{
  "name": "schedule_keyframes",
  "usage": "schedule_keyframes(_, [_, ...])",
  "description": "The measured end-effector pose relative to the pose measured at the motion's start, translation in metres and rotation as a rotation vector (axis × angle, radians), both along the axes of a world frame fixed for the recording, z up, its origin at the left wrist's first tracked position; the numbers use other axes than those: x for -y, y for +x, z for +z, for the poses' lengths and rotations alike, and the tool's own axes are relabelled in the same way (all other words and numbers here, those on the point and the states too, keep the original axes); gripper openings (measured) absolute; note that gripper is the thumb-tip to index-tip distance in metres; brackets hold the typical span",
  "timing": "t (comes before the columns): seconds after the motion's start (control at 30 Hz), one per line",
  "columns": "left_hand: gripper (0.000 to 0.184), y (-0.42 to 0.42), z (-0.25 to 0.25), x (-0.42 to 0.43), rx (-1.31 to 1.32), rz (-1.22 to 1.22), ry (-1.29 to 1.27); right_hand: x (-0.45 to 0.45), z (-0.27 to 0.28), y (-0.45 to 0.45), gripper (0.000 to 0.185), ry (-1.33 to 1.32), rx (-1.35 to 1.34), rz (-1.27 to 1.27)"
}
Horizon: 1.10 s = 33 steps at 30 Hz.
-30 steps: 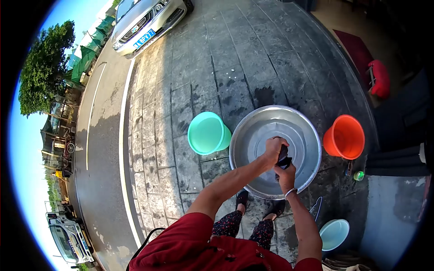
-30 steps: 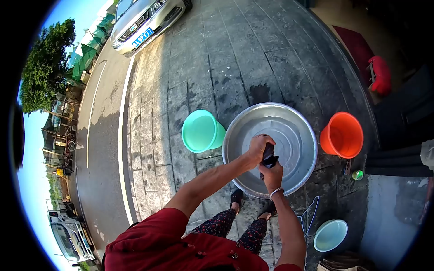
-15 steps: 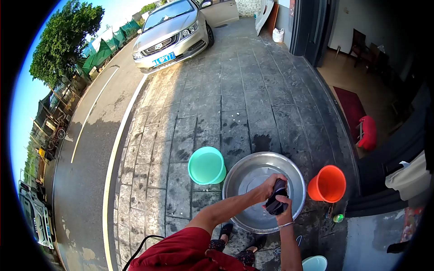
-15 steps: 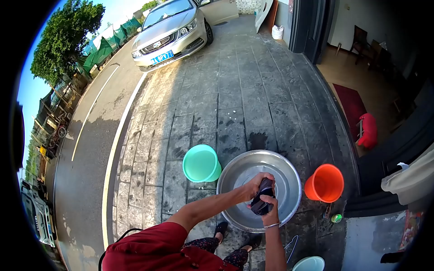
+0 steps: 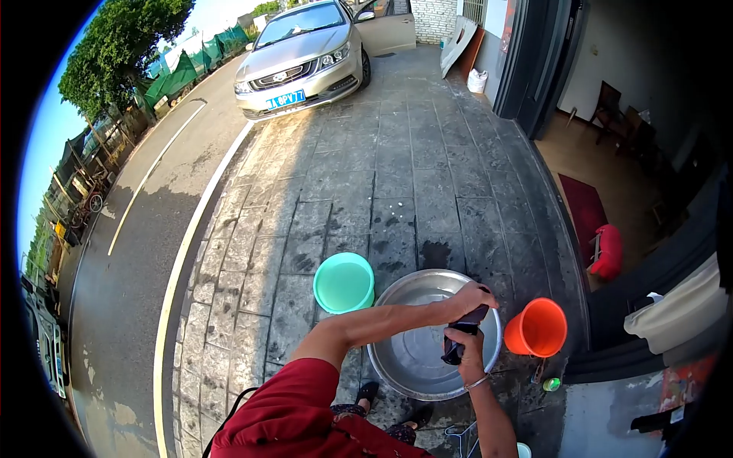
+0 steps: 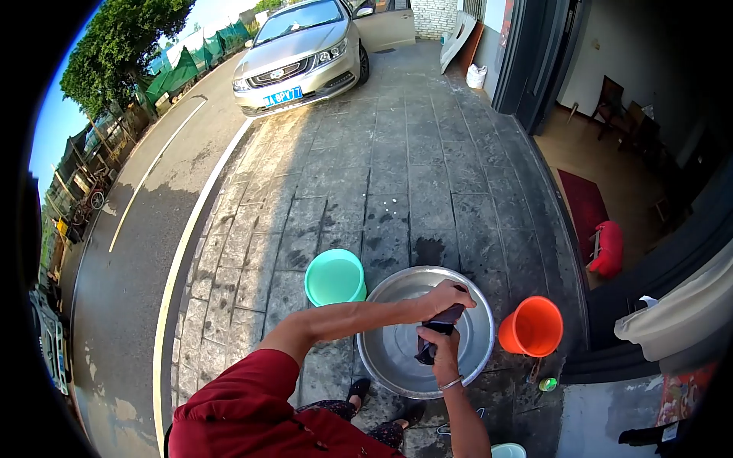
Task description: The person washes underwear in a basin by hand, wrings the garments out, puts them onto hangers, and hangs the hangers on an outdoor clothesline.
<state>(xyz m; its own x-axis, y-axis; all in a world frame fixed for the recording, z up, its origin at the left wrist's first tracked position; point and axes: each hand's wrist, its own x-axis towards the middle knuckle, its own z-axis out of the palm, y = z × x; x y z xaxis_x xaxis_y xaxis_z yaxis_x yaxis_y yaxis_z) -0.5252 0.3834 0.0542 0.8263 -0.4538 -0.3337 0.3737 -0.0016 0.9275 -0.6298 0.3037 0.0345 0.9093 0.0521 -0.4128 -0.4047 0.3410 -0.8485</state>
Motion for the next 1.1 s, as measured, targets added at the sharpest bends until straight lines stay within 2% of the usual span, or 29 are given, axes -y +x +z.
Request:
schedule_keyframes(0.03, [0.023,0.0,-0.004,0.001,0.145,0.005,0.102,-0.002,-0.002,0.0,0.024,-0.068,0.031,-0.037])
schedule_keyframes(0.07, [0.023,0.001,-0.013,0.003,0.148,0.011,0.093,-0.002,-0.007,0.001,0.024,-0.077,0.035,-0.032])
schedule_keyframes(0.13, [0.028,0.003,-0.026,0.005,0.313,0.053,0.238,-0.003,-0.023,0.006,0.024,-0.204,0.07,-0.057])
schedule_keyframes(0.2, [0.032,0.004,-0.031,0.005,0.308,0.064,0.273,-0.004,-0.025,0.009,0.025,-0.215,0.074,-0.055])
schedule_keyframes(0.27, [0.032,0.002,-0.034,0.006,0.34,0.099,0.388,-0.001,-0.044,0.014,0.025,-0.409,0.077,-0.079])
schedule_keyframes(0.3, [0.031,0.0,-0.031,0.007,0.333,0.124,0.445,-0.002,-0.042,0.018,0.025,-0.426,0.089,-0.07])
schedule_keyframes(0.37, [0.03,0.0,-0.028,0.007,0.347,0.149,0.492,-0.005,-0.04,0.02,0.028,-0.797,0.107,-0.028])
schedule_keyframes(0.47, [0.028,-0.003,-0.024,0.007,0.347,0.182,0.552,-0.005,-0.05,0.026,0.036,-0.869,0.117,-0.03])
schedule_keyframes(0.53, [0.028,0.0,-0.032,0.007,0.332,0.272,0.569,-0.008,-0.049,0.027,0.035,-0.89,0.127,-0.03])
schedule_keyframes(0.6, [0.03,0.002,-0.041,0.007,0.287,0.311,0.564,-0.012,-0.045,0.028,0.038,-1.08,0.124,-0.033])
schedule_keyframes(0.7, [0.031,0.0,-0.047,0.005,0.235,0.373,0.595,-0.019,-0.035,0.025,0.033,-1.155,0.14,0.043])
schedule_keyframes(0.8, [0.031,-0.002,-0.042,-0.002,0.212,0.393,0.637,-0.026,-0.031,0.026,0.032,-1.153,0.066,0.031])
schedule_keyframes(0.9, [0.03,0.005,-0.056,-0.008,0.138,0.413,0.635,-0.025,-0.041,0.027,0.034,-1.122,0.127,0.026])
schedule_keyframes(0.97, [0.032,0.01,-0.06,-0.02,0.117,0.318,0.297,-0.021,-0.036,0.029,0.034,-1.059,0.136,-0.008])
schedule_keyframes(1.0, [0.032,0.012,-0.059,-0.02,0.119,0.317,0.298,-0.019,-0.034,0.032,0.034,-0.995,0.145,-0.04])
schedule_keyframes(1.03, [0.036,0.011,-0.052,-0.019,-0.105,0.384,-0.035,-0.015,-0.037,0.036,0.034,-0.877,0.192,-0.112])
schedule_keyframes(1.07, [0.041,0.01,-0.049,-0.016,-0.329,0.44,-0.373,-0.02,-0.006,0.032,0.033,-0.807,0.227,-0.109])
schedule_keyframes(1.1, [0.052,0.014,-0.055,-0.02,-0.323,0.294,-0.664,-0.018,-0.002,0.037,0.032,-0.833,0.27,-0.122])
